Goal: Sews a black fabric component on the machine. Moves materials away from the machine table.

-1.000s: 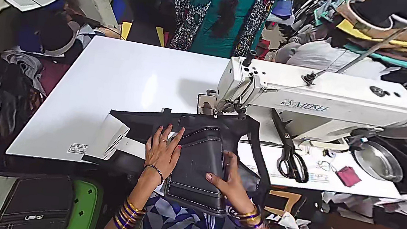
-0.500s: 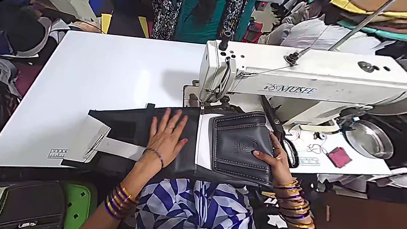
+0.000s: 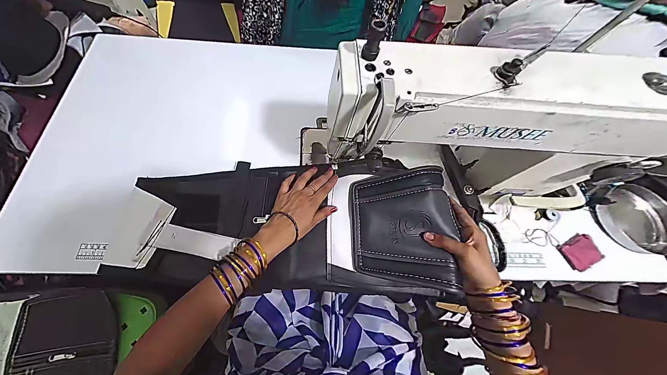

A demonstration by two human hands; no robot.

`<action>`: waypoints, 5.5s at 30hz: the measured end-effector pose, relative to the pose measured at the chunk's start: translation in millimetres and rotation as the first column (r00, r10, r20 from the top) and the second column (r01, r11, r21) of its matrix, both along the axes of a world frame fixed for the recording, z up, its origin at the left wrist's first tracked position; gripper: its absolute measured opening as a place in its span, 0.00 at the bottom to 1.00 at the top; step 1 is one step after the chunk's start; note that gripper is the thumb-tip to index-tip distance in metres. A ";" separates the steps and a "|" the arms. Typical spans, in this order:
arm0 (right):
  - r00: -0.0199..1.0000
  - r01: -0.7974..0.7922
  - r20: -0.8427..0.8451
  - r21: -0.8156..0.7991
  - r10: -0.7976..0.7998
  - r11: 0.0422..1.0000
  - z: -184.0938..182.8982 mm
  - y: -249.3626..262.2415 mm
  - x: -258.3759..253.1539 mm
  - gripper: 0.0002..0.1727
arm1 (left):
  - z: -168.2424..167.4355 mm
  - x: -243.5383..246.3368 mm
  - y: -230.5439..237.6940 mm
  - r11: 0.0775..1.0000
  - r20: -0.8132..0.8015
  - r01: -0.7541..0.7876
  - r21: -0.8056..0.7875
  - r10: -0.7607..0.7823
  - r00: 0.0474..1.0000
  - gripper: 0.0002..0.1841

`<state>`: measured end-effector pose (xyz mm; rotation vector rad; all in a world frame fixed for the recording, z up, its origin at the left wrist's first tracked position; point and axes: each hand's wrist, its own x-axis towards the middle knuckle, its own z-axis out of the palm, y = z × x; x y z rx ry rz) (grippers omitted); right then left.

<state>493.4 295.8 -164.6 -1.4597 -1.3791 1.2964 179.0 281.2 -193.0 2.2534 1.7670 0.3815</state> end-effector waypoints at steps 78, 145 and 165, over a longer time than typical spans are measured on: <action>0.568 -0.802 0.809 0.504 0.149 0.322 -31.6 -20.1 -73.7 0.18 | 1.1 -0.2 -61.7 0.970 0.107 0.244 -0.012 -0.242 0.964 0.24; 0.710 -0.398 0.678 0.608 -0.189 0.686 -43.1 -20.8 -152.6 0.10 | -4.3 -43.1 34.9 0.972 0.204 0.184 0.147 -0.212 0.956 0.17; 0.429 -0.039 0.794 0.493 -0.431 0.869 30.4 50.4 65.9 0.17 | -1.2 -47.0 43.2 0.957 0.149 0.182 0.225 -0.218 0.964 0.15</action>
